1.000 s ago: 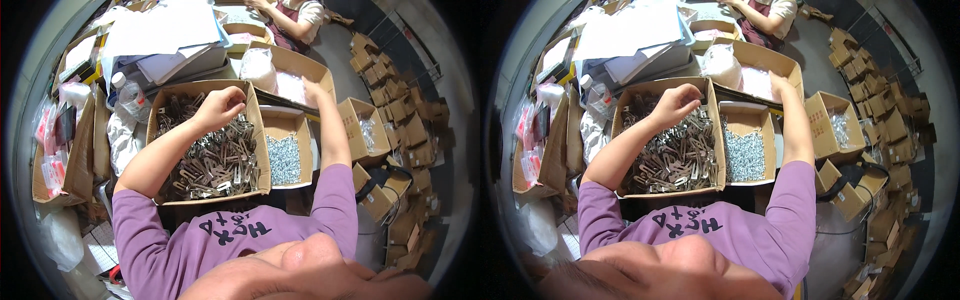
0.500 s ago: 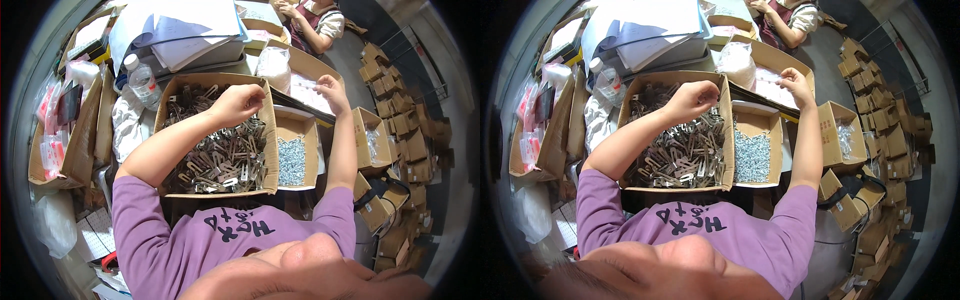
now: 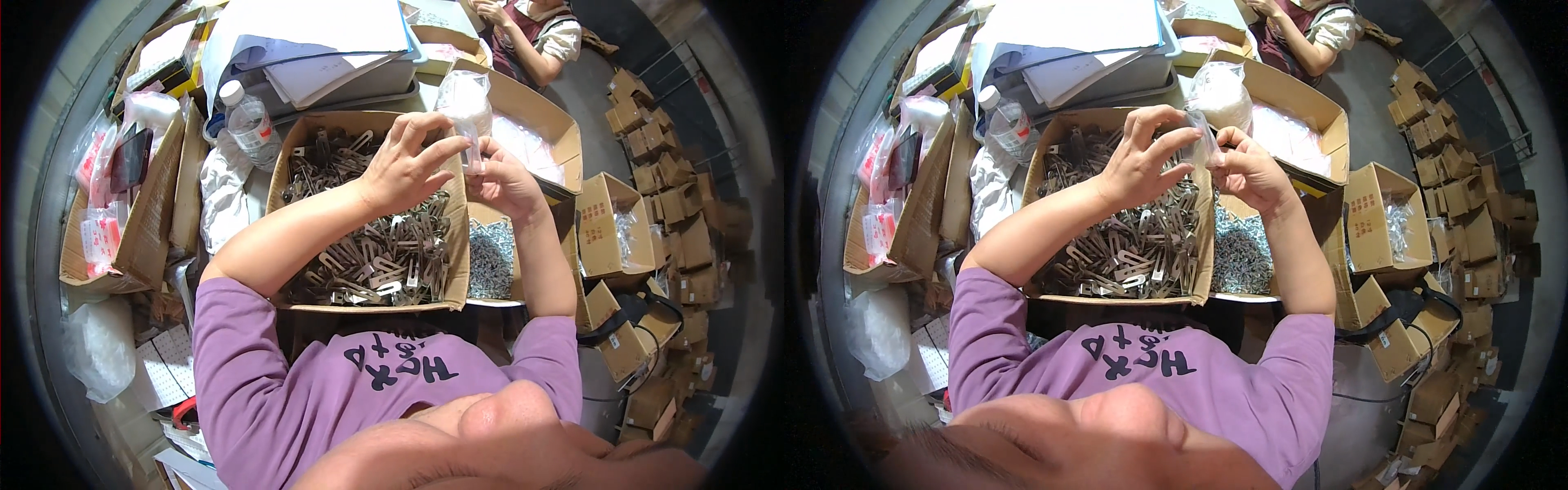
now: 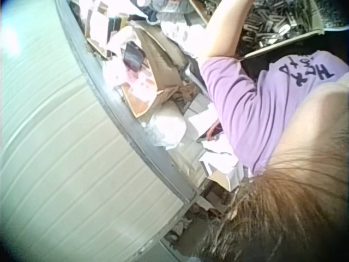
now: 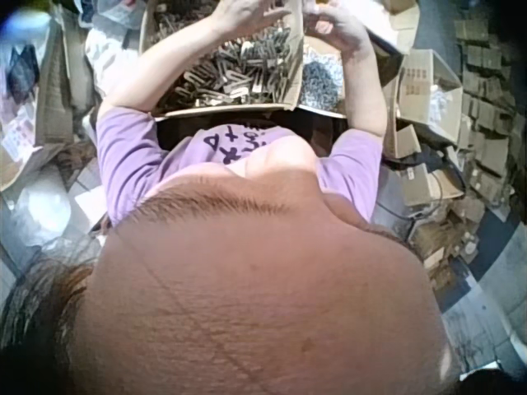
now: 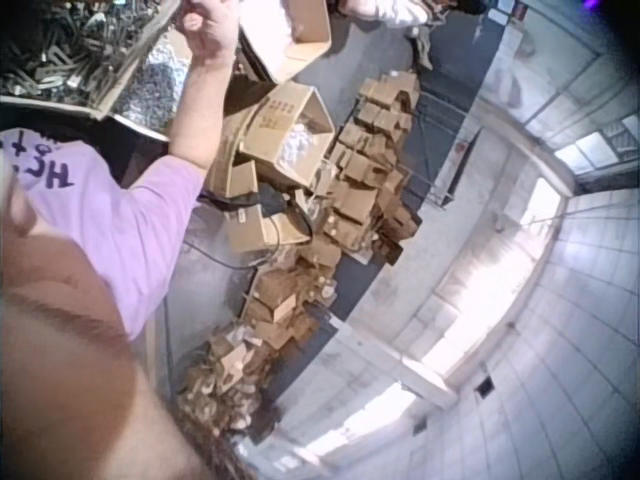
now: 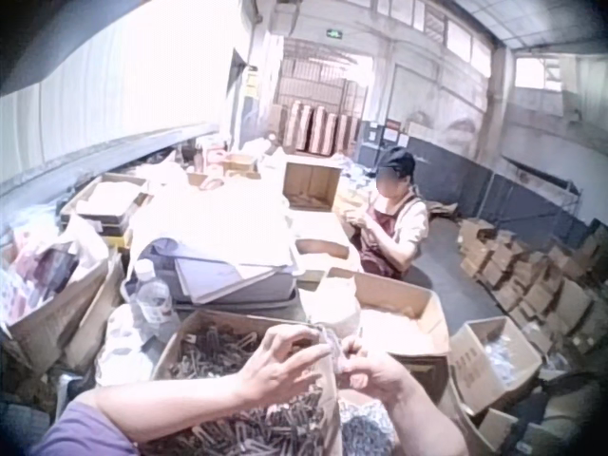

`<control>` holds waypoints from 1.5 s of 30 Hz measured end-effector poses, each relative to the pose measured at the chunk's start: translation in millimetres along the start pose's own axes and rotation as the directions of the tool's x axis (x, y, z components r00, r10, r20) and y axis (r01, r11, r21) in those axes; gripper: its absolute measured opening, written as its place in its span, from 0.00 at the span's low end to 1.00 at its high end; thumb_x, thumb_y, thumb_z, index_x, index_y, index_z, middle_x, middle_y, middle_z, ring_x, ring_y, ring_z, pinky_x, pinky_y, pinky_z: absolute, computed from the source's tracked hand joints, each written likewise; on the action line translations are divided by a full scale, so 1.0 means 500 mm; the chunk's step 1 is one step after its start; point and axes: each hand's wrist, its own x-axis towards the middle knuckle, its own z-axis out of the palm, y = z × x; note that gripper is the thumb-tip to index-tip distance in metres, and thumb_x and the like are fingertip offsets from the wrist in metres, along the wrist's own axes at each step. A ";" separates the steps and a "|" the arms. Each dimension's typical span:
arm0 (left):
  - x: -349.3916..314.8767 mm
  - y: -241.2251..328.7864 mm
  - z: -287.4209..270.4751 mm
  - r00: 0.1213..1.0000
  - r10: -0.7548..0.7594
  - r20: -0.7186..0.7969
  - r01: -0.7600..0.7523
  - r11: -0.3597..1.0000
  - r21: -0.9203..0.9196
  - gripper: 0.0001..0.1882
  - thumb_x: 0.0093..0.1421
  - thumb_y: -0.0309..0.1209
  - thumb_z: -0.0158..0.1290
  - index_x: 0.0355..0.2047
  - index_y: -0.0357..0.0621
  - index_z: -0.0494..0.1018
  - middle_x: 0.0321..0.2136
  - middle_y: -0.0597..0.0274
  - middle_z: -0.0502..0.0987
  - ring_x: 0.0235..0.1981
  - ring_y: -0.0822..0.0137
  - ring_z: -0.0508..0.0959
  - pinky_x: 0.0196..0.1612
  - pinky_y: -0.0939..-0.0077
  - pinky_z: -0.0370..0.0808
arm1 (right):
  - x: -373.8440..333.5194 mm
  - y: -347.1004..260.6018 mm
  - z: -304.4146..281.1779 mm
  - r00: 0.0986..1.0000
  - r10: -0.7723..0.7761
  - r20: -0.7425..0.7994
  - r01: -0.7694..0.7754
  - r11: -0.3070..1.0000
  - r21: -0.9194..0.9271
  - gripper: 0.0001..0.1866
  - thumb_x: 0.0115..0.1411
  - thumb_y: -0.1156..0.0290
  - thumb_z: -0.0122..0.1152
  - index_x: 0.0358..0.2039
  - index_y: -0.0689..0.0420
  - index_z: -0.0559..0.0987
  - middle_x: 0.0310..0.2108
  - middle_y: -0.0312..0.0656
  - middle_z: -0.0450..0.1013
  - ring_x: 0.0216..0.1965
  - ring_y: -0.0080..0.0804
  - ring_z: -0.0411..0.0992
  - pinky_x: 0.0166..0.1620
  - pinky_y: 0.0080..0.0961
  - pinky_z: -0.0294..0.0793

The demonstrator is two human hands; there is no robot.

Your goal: The person picks up metal clips from a large box, places them into small plastic bags, and then drops the bags into a different box.

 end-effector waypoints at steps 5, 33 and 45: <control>0.009 -0.002 -0.010 0.999 0.001 0.046 -0.003 0.999 0.039 0.42 0.38 0.27 0.66 0.55 0.58 0.63 0.52 0.57 0.58 0.54 0.53 0.60 0.53 0.61 0.65 | 0.003 0.015 -0.013 1.000 0.009 0.021 -0.009 1.000 0.004 0.15 0.53 0.77 0.60 0.39 0.52 0.67 0.28 0.36 0.73 0.26 0.19 0.70 0.28 0.13 0.68; 0.020 -0.011 -0.015 0.801 -0.500 0.329 0.598 0.688 -0.410 0.09 0.52 0.27 0.62 0.25 0.34 0.74 0.19 0.62 0.74 0.24 0.79 0.73 0.25 0.83 0.70 | -0.015 0.016 -0.001 0.961 -0.265 -0.078 0.245 0.949 -0.200 0.11 0.55 0.76 0.59 0.38 0.57 0.70 0.31 0.35 0.73 0.32 0.17 0.72 0.37 0.13 0.70; 0.012 -0.028 -0.008 0.854 -0.431 0.292 0.504 0.826 -0.253 0.12 0.47 0.28 0.65 0.25 0.35 0.74 0.20 0.63 0.72 0.21 0.76 0.70 0.23 0.81 0.68 | -0.047 0.018 0.083 0.731 -0.619 0.287 0.514 0.224 -0.828 0.13 0.48 0.78 0.59 0.37 0.60 0.75 0.36 0.44 0.72 0.38 0.36 0.70 0.41 0.26 0.70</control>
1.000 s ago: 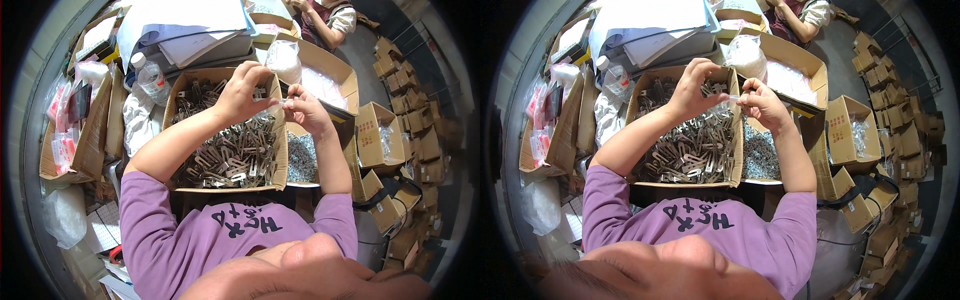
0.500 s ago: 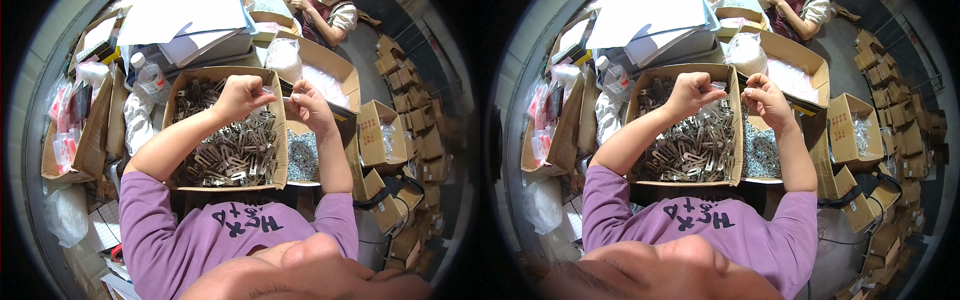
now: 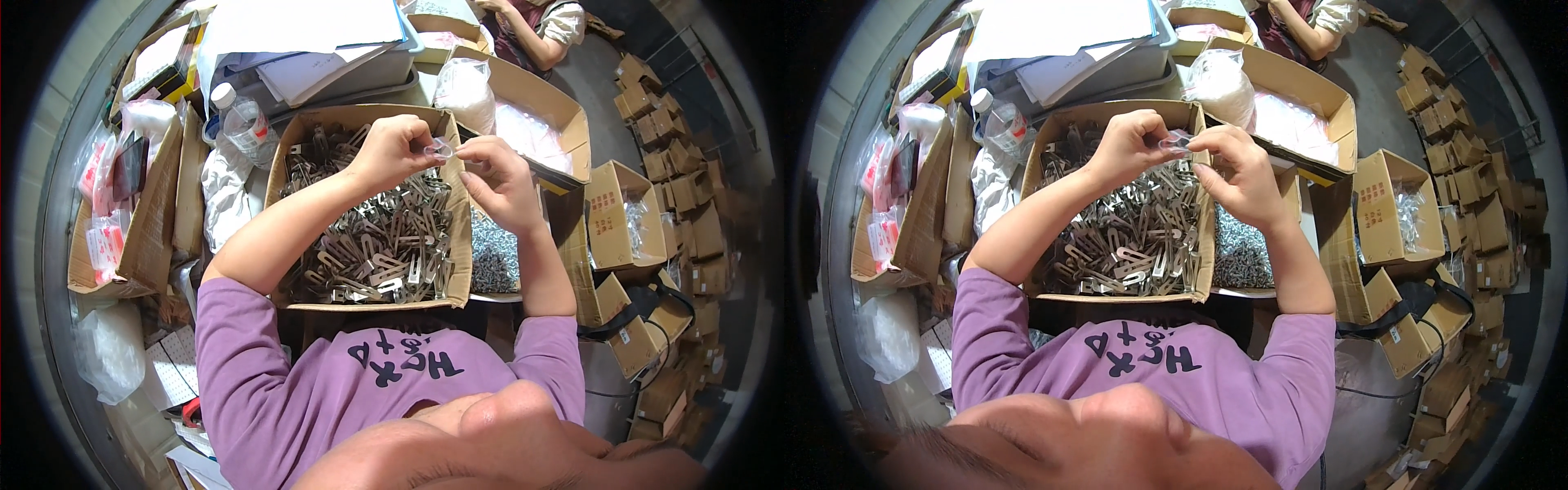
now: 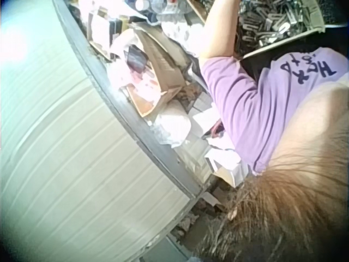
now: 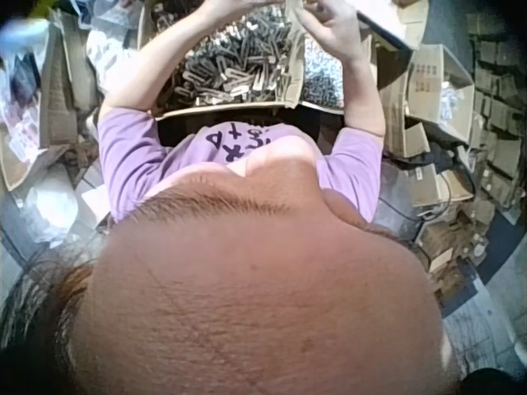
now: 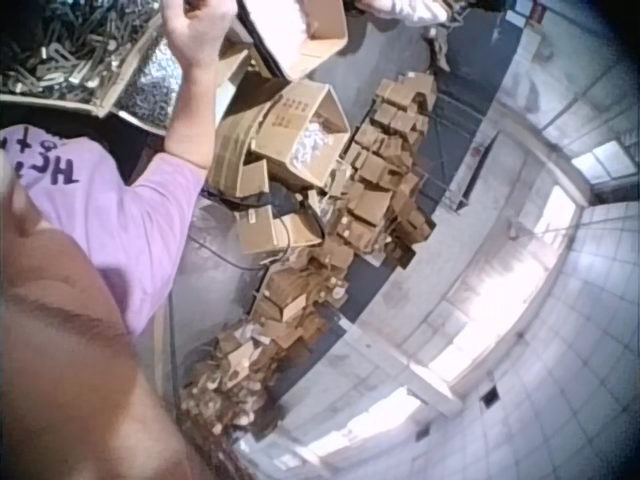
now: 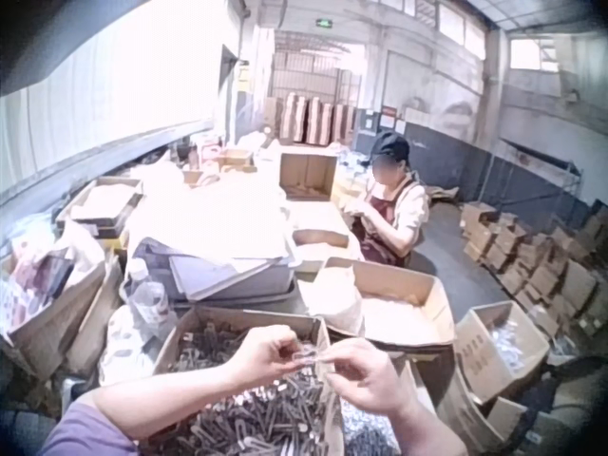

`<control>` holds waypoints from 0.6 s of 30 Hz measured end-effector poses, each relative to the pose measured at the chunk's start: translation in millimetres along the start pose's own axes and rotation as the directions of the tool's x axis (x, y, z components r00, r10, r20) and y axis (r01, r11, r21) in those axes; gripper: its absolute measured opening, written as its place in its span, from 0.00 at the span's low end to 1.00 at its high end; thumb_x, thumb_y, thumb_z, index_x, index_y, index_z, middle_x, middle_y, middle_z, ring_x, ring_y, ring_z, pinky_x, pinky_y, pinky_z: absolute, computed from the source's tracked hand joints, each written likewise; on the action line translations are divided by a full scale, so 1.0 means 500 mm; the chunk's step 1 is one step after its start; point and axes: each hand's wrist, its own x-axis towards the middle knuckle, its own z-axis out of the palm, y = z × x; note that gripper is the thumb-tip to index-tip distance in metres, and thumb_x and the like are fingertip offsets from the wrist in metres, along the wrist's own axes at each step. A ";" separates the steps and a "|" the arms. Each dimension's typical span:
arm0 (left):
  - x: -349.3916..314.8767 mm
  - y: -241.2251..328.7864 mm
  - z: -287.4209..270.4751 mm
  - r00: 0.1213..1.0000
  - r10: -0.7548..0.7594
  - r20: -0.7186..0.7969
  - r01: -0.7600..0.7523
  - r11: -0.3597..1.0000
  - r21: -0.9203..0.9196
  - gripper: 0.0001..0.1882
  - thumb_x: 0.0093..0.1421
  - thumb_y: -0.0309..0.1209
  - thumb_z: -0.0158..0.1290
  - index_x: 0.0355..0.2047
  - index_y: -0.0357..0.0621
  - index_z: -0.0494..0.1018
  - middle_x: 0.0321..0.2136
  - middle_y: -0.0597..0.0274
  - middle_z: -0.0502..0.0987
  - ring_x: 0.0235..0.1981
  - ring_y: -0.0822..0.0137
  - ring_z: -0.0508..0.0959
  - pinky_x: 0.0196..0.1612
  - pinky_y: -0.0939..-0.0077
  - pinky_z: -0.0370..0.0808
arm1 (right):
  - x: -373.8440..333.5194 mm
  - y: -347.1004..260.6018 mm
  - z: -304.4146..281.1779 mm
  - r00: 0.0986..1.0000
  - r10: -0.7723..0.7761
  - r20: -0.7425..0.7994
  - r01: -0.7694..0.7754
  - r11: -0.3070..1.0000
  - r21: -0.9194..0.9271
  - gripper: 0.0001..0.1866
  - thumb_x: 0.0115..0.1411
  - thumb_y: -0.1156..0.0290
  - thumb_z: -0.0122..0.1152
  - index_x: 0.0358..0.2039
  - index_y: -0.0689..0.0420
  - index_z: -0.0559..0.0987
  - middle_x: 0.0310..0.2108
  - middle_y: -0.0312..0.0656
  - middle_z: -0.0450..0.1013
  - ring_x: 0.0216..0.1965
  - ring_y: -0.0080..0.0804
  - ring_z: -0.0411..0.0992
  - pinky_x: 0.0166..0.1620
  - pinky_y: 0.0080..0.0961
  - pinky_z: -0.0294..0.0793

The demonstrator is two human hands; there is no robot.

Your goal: The person picks up metal clips from a large box, places them into small plastic bags, and then drops the bags into a different box.

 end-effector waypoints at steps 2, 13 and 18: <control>-0.005 0.000 0.004 0.997 0.076 -0.011 -0.076 0.997 0.025 0.11 0.45 0.28 0.65 0.27 0.37 0.75 0.21 0.61 0.73 0.22 0.70 0.74 0.25 0.78 0.71 | 0.009 -0.006 0.006 0.996 -0.040 0.075 0.050 0.989 -0.141 0.12 0.49 0.75 0.59 0.37 0.60 0.75 0.37 0.44 0.72 0.39 0.39 0.70 0.44 0.29 0.69; -0.010 -0.003 0.029 0.946 0.309 0.097 -0.324 0.897 0.301 0.29 0.36 0.26 0.63 0.43 0.43 0.70 0.42 0.53 0.71 0.51 0.54 0.68 0.52 0.61 0.66 | -0.004 -0.003 0.025 0.942 0.058 0.331 0.112 0.874 -0.473 0.15 0.48 0.67 0.61 0.38 0.57 0.78 0.49 0.47 0.67 0.52 0.46 0.60 0.56 0.42 0.58; 0.008 -0.017 0.006 0.999 0.033 0.016 -0.035 0.991 0.126 0.17 0.46 0.28 0.61 0.37 0.37 0.72 0.24 0.56 0.78 0.24 0.65 0.79 0.30 0.74 0.76 | 0.008 -0.017 0.023 0.975 0.015 0.220 0.057 0.947 -0.316 0.15 0.50 0.73 0.58 0.41 0.56 0.75 0.44 0.44 0.70 0.46 0.42 0.68 0.52 0.33 0.62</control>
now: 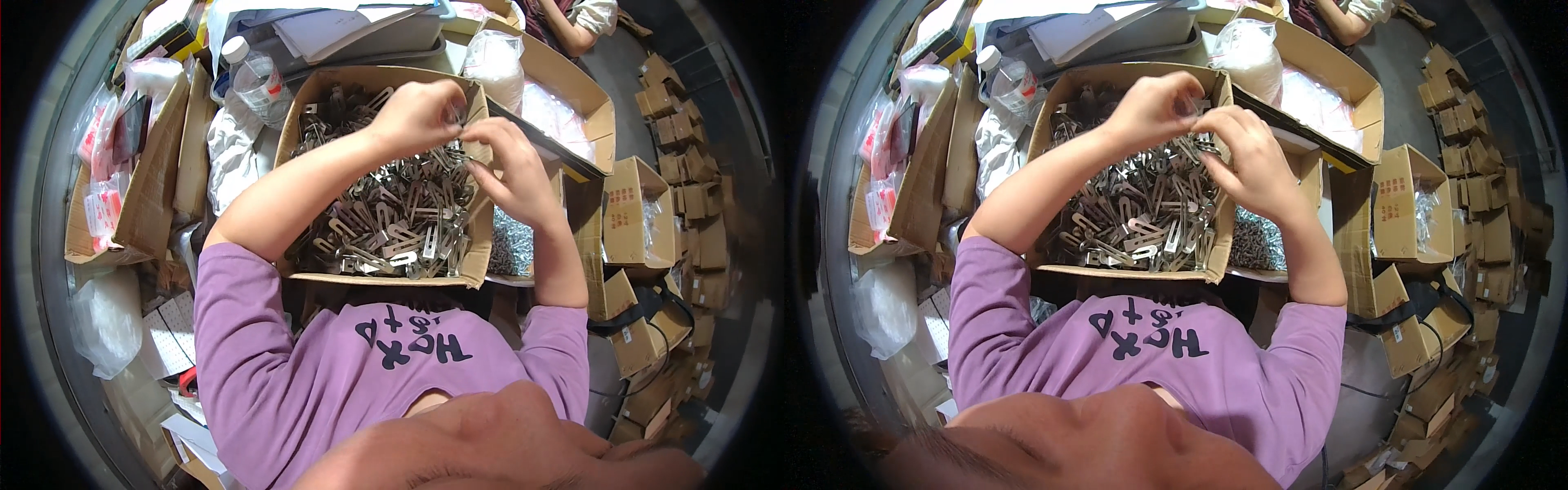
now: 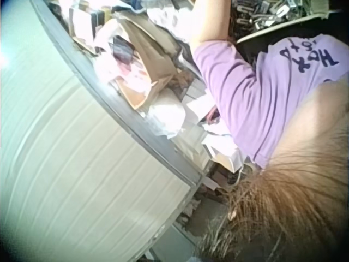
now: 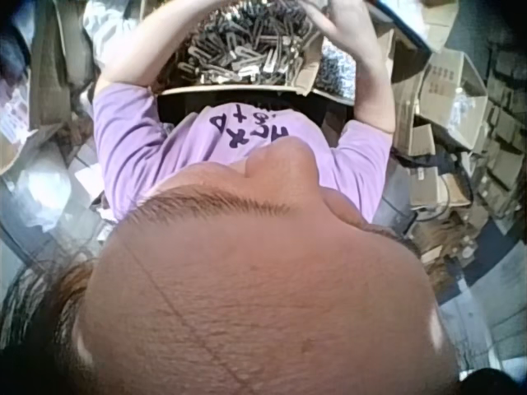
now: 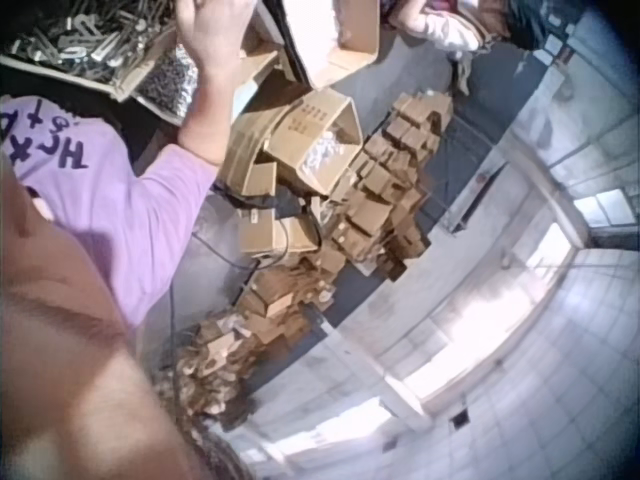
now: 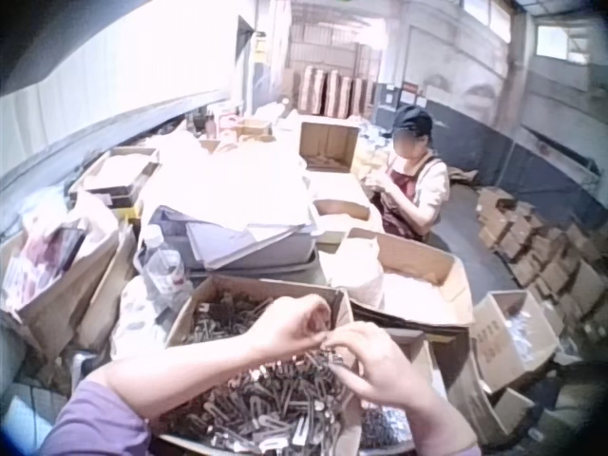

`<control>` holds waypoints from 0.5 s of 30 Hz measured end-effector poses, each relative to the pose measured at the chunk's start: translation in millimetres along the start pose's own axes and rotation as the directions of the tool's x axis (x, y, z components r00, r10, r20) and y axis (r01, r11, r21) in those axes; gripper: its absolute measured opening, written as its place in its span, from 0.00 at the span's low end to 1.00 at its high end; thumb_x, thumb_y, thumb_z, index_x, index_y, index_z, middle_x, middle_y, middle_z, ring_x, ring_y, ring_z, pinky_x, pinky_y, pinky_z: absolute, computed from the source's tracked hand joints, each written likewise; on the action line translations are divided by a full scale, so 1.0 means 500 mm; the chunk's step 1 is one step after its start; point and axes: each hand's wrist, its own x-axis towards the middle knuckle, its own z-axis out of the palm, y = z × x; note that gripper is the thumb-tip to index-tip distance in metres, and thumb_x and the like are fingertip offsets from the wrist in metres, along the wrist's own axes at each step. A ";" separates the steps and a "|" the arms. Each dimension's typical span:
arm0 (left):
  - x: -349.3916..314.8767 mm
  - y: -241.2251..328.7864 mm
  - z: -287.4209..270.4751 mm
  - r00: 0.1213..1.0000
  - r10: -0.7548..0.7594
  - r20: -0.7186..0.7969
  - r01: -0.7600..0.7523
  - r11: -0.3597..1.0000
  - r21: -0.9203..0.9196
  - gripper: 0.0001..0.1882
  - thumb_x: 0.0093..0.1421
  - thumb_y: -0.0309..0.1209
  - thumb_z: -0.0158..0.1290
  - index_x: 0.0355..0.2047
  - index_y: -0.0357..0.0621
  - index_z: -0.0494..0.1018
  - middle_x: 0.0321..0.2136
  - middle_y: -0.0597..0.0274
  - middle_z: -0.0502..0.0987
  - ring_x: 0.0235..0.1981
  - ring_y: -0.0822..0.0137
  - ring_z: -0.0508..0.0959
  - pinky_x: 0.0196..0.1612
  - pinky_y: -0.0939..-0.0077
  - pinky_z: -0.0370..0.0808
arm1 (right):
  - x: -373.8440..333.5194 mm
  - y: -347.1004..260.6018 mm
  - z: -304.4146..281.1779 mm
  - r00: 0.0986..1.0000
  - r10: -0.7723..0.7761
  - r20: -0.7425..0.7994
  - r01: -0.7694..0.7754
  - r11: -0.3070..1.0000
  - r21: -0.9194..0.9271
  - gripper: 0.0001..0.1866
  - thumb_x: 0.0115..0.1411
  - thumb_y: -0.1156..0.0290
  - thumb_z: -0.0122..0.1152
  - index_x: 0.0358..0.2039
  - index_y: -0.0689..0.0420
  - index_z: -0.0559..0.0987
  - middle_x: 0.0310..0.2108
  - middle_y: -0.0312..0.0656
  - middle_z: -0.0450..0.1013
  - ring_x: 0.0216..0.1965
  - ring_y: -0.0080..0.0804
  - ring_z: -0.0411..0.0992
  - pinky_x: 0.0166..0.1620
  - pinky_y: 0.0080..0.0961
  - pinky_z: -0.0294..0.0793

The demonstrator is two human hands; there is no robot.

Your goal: The person picks up metal clips from a large box, places them into small plastic bags, and then drops the bags into a different box.

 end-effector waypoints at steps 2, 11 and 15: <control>0.000 -0.020 -0.015 0.994 -0.114 0.008 0.114 0.992 -0.058 0.18 0.46 0.27 0.60 0.38 0.36 0.72 0.26 0.58 0.78 0.27 0.70 0.78 0.34 0.76 0.76 | 0.004 -0.011 0.002 0.971 -0.071 0.229 0.077 0.997 -0.018 0.14 0.51 0.73 0.58 0.40 0.55 0.76 0.41 0.42 0.72 0.45 0.40 0.69 0.51 0.34 0.63; 0.006 -0.025 -0.011 0.991 -0.127 0.028 0.129 0.989 -0.071 0.20 0.46 0.28 0.60 0.41 0.36 0.71 0.26 0.58 0.76 0.27 0.72 0.75 0.34 0.78 0.74 | -0.007 -0.029 0.043 0.739 -0.001 0.673 0.210 0.951 -0.229 0.07 0.43 0.71 0.65 0.25 0.53 0.77 0.27 0.35 0.73 0.35 0.32 0.72 0.43 0.31 0.67; 0.006 -0.021 -0.017 0.987 -0.155 0.043 0.158 0.983 -0.098 0.20 0.46 0.28 0.60 0.41 0.36 0.71 0.26 0.58 0.76 0.27 0.71 0.75 0.34 0.77 0.74 | -0.011 -0.012 0.031 0.831 -0.163 0.532 0.249 0.964 -0.094 0.05 0.44 0.72 0.64 0.23 0.55 0.76 0.23 0.39 0.72 0.31 0.36 0.72 0.39 0.32 0.69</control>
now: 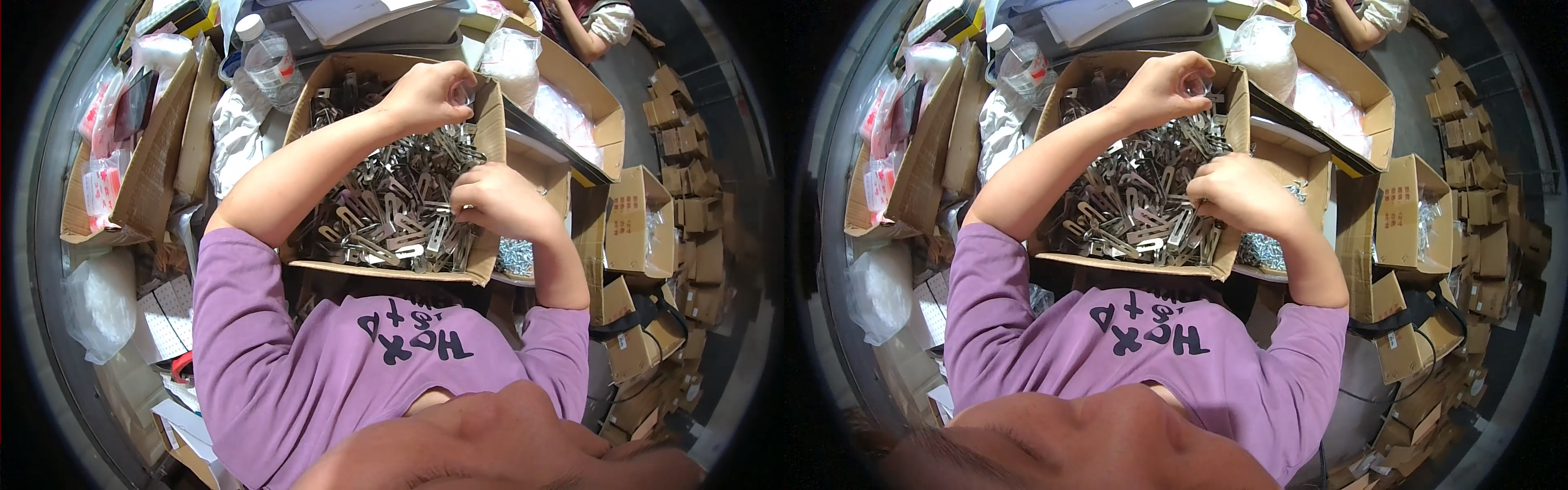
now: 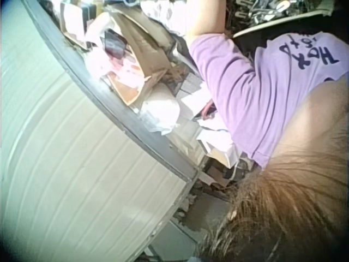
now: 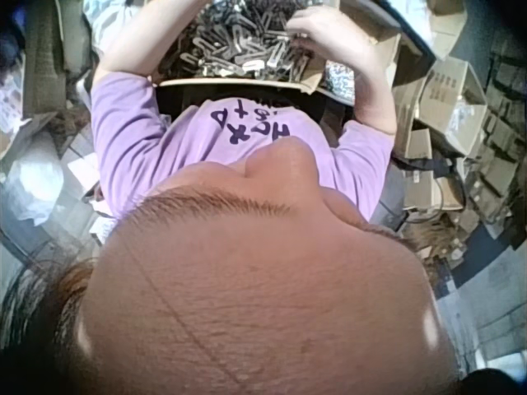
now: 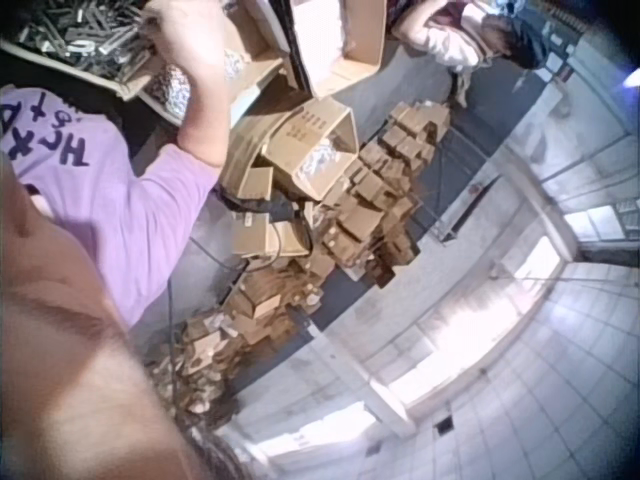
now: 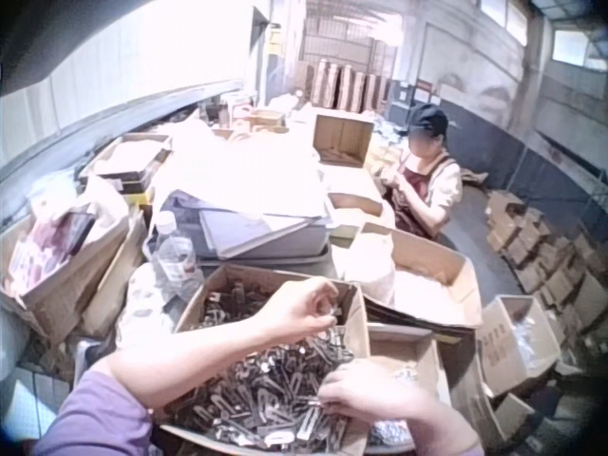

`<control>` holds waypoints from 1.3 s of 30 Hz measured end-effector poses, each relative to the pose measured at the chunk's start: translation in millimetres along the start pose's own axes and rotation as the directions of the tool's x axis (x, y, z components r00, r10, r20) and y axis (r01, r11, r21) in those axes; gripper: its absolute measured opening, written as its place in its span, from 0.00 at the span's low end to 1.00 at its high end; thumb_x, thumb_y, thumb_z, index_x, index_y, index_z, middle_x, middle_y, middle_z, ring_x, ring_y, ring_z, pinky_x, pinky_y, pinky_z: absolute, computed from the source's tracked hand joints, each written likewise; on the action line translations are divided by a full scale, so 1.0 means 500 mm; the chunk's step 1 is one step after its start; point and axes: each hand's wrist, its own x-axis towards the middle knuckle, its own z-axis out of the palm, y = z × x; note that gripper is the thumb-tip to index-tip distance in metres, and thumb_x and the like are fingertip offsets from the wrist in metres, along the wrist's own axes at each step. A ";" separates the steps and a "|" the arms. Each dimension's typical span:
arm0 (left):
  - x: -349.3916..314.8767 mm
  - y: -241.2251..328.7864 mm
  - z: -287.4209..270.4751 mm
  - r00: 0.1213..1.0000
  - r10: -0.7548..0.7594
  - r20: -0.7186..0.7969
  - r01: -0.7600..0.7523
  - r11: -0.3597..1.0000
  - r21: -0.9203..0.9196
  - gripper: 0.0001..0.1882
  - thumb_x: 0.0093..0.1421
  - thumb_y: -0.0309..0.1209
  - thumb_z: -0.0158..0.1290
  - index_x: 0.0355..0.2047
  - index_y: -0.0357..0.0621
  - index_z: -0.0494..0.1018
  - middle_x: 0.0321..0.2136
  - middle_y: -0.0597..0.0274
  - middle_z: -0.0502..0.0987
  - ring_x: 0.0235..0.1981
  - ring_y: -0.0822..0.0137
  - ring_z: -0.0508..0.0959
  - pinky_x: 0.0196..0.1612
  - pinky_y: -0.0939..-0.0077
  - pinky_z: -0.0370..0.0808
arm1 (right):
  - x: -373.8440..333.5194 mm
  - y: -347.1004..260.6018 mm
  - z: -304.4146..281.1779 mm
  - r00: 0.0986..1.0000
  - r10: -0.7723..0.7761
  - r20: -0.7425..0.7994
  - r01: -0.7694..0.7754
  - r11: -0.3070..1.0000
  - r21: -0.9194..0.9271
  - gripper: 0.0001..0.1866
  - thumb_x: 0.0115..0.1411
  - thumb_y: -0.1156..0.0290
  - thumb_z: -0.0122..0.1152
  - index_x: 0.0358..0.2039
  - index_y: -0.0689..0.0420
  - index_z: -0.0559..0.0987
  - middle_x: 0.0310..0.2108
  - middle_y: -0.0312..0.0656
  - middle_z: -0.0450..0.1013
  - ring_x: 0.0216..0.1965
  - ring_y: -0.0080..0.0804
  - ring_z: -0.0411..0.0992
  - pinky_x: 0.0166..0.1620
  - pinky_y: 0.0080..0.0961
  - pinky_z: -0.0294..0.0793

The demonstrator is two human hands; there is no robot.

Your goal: The person picks up metal clips from a large box, places them into small plastic bags, and then drops the bags into a different box.

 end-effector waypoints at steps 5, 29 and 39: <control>0.000 -0.006 -0.003 1.000 0.009 -0.023 -0.009 1.000 -0.006 0.21 0.46 0.29 0.61 0.40 0.36 0.71 0.25 0.59 0.76 0.27 0.71 0.75 0.34 0.77 0.74 | -0.009 0.014 -0.044 0.992 0.022 -0.123 0.043 0.864 0.501 0.08 0.45 0.80 0.64 0.28 0.60 0.77 0.25 0.42 0.75 0.28 0.35 0.75 0.31 0.26 0.73; 0.012 -0.029 -0.003 0.995 -0.018 -0.093 0.017 1.000 -0.015 0.19 0.44 0.30 0.61 0.38 0.37 0.73 0.26 0.58 0.77 0.28 0.70 0.77 0.35 0.76 0.75 | 0.036 -0.018 0.028 0.948 0.273 -0.160 -0.274 0.962 0.020 0.10 0.47 0.76 0.60 0.33 0.57 0.76 0.28 0.46 0.70 0.31 0.47 0.72 0.35 0.36 0.73; 0.011 -0.028 -0.001 0.997 -0.042 -0.060 0.040 0.999 -0.023 0.20 0.44 0.31 0.62 0.38 0.38 0.73 0.26 0.58 0.77 0.29 0.70 0.78 0.36 0.77 0.75 | 0.079 -0.023 0.047 0.992 0.110 0.062 -0.102 0.988 -0.116 0.10 0.45 0.71 0.65 0.29 0.59 0.77 0.35 0.47 0.69 0.35 0.43 0.73 0.38 0.35 0.74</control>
